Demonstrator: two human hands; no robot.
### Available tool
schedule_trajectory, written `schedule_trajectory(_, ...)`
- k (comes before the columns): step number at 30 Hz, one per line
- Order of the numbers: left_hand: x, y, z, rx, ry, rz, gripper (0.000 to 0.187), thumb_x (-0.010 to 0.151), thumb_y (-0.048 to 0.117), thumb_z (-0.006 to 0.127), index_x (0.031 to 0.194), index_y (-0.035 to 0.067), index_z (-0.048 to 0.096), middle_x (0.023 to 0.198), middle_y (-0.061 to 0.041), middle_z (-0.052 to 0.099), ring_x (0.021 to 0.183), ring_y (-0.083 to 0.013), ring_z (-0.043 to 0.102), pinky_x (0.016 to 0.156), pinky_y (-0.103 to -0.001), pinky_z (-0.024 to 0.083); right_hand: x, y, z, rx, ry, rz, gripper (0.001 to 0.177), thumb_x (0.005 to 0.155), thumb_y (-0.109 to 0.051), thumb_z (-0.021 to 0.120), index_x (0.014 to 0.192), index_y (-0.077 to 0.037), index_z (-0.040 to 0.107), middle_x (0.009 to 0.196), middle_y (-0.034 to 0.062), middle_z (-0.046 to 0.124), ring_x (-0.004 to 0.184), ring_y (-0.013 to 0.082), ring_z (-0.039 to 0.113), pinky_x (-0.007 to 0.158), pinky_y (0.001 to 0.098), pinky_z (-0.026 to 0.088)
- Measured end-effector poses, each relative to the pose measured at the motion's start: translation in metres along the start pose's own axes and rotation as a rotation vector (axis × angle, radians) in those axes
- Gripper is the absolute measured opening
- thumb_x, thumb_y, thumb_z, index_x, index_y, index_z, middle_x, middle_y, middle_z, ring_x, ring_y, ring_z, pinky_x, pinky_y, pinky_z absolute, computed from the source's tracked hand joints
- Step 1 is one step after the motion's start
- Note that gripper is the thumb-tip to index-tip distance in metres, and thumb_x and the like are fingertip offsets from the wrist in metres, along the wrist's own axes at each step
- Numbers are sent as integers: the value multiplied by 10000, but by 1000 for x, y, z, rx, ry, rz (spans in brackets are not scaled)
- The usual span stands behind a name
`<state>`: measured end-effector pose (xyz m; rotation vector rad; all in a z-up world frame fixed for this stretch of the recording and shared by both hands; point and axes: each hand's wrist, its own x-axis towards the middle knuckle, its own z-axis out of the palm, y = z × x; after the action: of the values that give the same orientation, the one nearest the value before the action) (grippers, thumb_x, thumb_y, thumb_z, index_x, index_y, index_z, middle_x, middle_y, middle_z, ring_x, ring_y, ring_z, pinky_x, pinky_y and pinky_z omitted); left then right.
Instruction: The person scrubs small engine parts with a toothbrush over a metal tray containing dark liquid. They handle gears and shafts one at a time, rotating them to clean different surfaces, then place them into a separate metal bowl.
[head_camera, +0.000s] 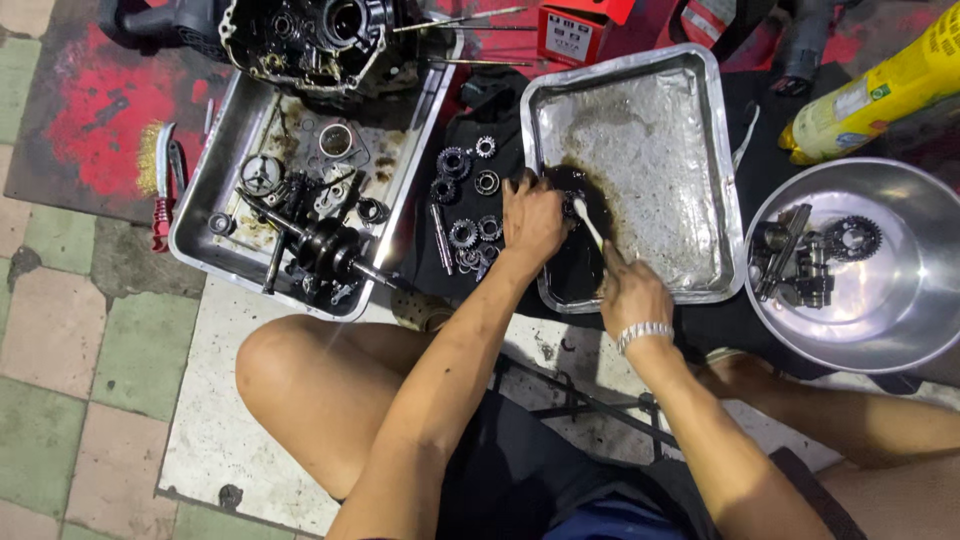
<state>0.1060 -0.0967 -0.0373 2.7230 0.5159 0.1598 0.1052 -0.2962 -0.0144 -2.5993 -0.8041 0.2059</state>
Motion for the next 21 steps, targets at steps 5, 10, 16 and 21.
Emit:
schedule_trajectory(5, -2, 0, 4, -16, 5, 0, 329, 696, 326, 876, 931, 114, 788, 1140, -123, 706, 1289, -371, 519, 1124, -616, 315, 4, 2, 5, -14, -7, 13, 536, 901, -72, 600, 1429, -160, 625, 902, 216, 664, 785, 383, 674, 737, 496, 573)
schedule_trajectory(10, 2, 0, 2, 6, 11, 0, 341, 653, 311, 887, 904, 105, 784, 1166, -135, 695, 1283, -374, 521, 1107, -614, 317, -6, 2, -3, -80, -49, 30, 530, 916, -83, 601, 1431, -203, 633, 896, 216, 657, 784, 381, 673, 716, 496, 575)
schedule_trajectory(16, -1, -2, 8, -27, 16, -2, 330, 680, 295, 883, 932, 108, 782, 1153, -123, 703, 1292, -370, 533, 1151, -614, 319, 6, -2, -4, -25, -71, 95, 498, 923, -89, 589, 1408, -192, 638, 939, 202, 671, 810, 367, 691, 731, 486, 581)
schedule_trajectory(21, 1, -4, 9, -38, 43, 15, 375, 657, 296, 893, 966, 112, 785, 1137, -140, 697, 1282, -398, 522, 1119, -638, 315, 6, -1, -14, -74, -99, 53, 553, 889, -83, 593, 1426, -211, 622, 940, 210, 669, 826, 390, 689, 746, 495, 581)
